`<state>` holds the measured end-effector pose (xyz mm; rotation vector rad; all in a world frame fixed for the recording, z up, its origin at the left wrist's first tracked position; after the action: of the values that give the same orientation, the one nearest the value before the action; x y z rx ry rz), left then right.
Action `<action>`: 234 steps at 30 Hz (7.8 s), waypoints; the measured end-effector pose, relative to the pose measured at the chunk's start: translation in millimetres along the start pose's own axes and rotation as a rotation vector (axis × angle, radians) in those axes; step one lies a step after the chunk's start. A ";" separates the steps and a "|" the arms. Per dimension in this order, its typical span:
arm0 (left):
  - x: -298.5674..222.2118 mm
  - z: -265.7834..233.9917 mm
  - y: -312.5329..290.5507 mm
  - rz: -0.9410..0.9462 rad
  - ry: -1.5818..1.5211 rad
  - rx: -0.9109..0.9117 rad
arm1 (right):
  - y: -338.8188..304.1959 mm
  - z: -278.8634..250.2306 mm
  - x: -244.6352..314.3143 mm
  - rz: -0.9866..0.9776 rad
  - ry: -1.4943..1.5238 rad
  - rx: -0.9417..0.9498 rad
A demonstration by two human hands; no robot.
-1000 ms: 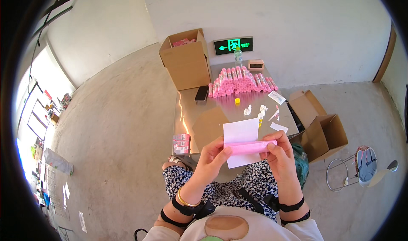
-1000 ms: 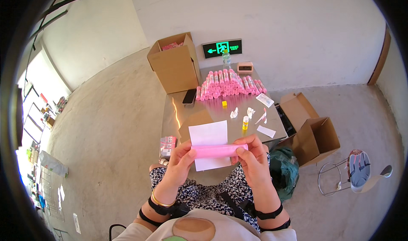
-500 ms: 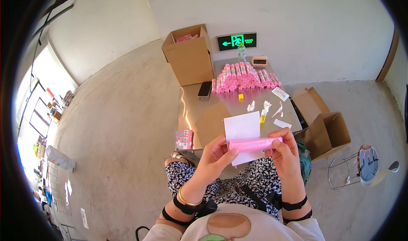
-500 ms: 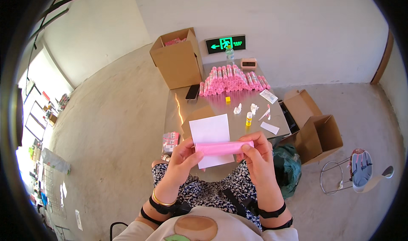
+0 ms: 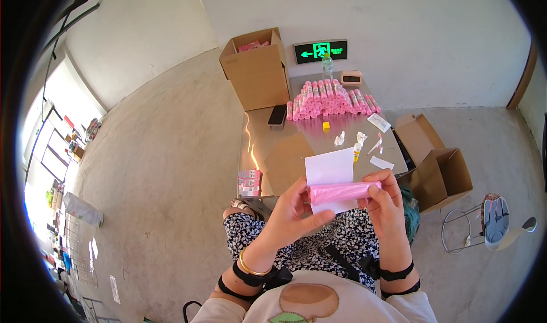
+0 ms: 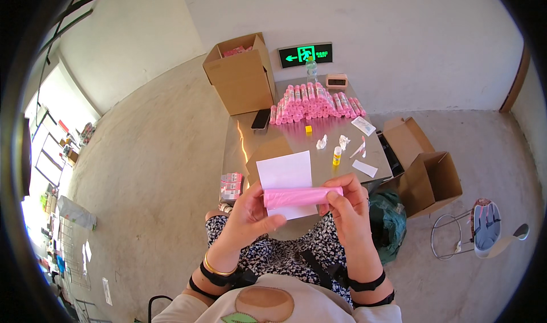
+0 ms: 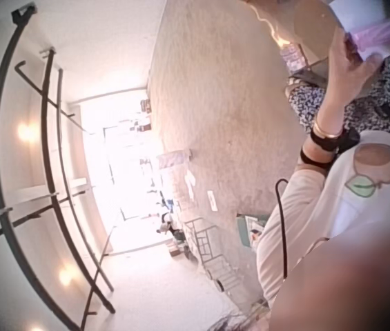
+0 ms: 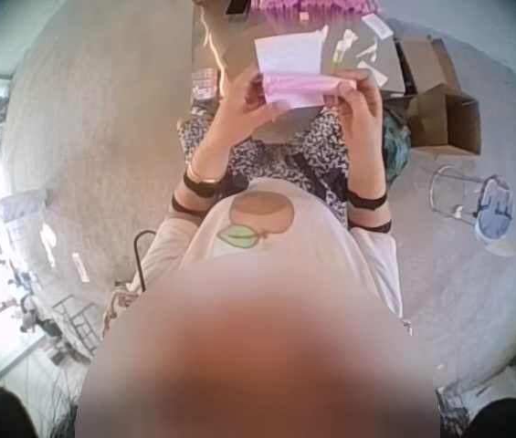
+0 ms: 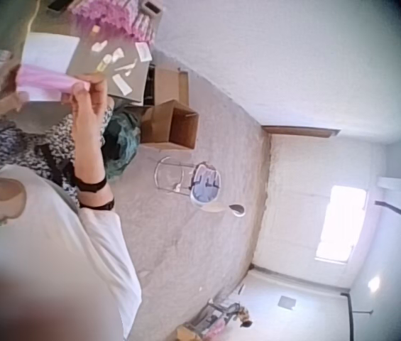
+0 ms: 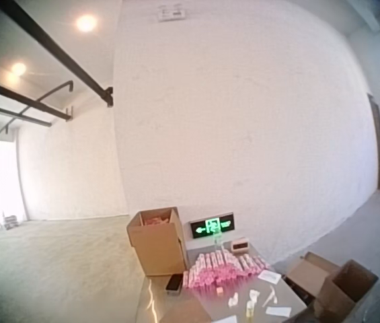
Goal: Applying labels to pink cylindrical products and organizing them for packaging.
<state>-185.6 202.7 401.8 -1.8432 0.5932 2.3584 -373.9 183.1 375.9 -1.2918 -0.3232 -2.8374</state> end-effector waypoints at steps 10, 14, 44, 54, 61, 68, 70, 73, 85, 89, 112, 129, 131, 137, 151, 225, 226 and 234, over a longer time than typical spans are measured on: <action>7.8 -3.2 0.2 0.004 0.088 -0.058 | -0.2 -1.6 -5.4 0.020 -0.040 0.000; 5.3 -0.4 -1.6 0.009 0.110 -0.050 | -0.7 -2.3 -6.8 0.022 -0.041 0.014; 6.0 -6.4 -6.2 -0.033 -0.073 -0.153 | -6.7 14.1 -11.7 0.009 -0.125 0.055; 6.7 -4.6 -9.5 -0.039 -0.199 -0.230 | -6.0 14.8 -11.6 0.090 -0.109 0.129; 15.3 -8.9 -11.0 -0.056 -0.213 -0.256 | -4.1 10.2 -9.6 0.265 0.064 0.176; 6.5 -11.9 -8.0 -0.101 -0.255 -0.309 | -15.2 19.4 17.0 -0.395 -0.852 0.275; 6.9 -12.7 -9.5 -0.112 -0.264 -0.295 | -22.5 33.7 21.4 -0.618 -1.357 0.329; 8.7 -12.0 -10.2 -0.153 -0.278 -0.289 | -16.2 39.0 18.0 -0.719 -1.337 0.405; 9.6 -9.6 -11.3 -0.194 -0.349 -0.212 | -5.5 31.2 9.3 -0.376 -0.927 0.331; 4.1 -11.0 -9.5 -0.164 -0.262 -0.185 | -4.8 33.0 3.6 -0.290 -0.781 0.305; -5.4 -3.9 -14.9 -0.005 -0.130 -0.124 | -7.8 43.9 13.5 -0.384 -0.893 0.288; -17.6 -10.8 -22.8 0.194 0.156 -0.070 | -10.0 47.5 19.5 -0.371 -0.875 0.297; -20.0 -12.0 -24.2 0.175 0.165 -0.069 | -10.1 47.9 18.7 -0.365 -0.868 0.295; -17.1 -13.3 -27.7 0.154 0.185 -0.148 | -11.2 49.8 18.0 -0.378 -0.855 0.313; -25.7 -8.6 -28.8 0.181 0.051 -0.209 | -15.3 48.1 10.7 -0.257 -0.542 0.313; 11.0 -16.7 -5.0 -0.048 -0.186 -0.207 | -0.3 35.2 7.0 -0.327 -0.808 0.376; 11.2 -17.4 -4.7 -0.048 -0.187 -0.202 | -0.4 36.1 8.5 -0.384 -0.902 0.384; 8.0 -13.9 -6.7 -0.070 -0.266 -0.224 | -7.6 46.3 25.0 -0.430 -0.955 0.410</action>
<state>-173.0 202.6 389.9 -1.5525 0.2414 2.6513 -356.6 201.3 422.7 -2.5625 -1.2125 -1.9466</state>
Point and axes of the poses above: each hand's wrist, its own y-axis towards the middle knuckle, its own z-axis out of the palm, x = y × z, the point moved 2 cm from there along y, towards the middle knuckle
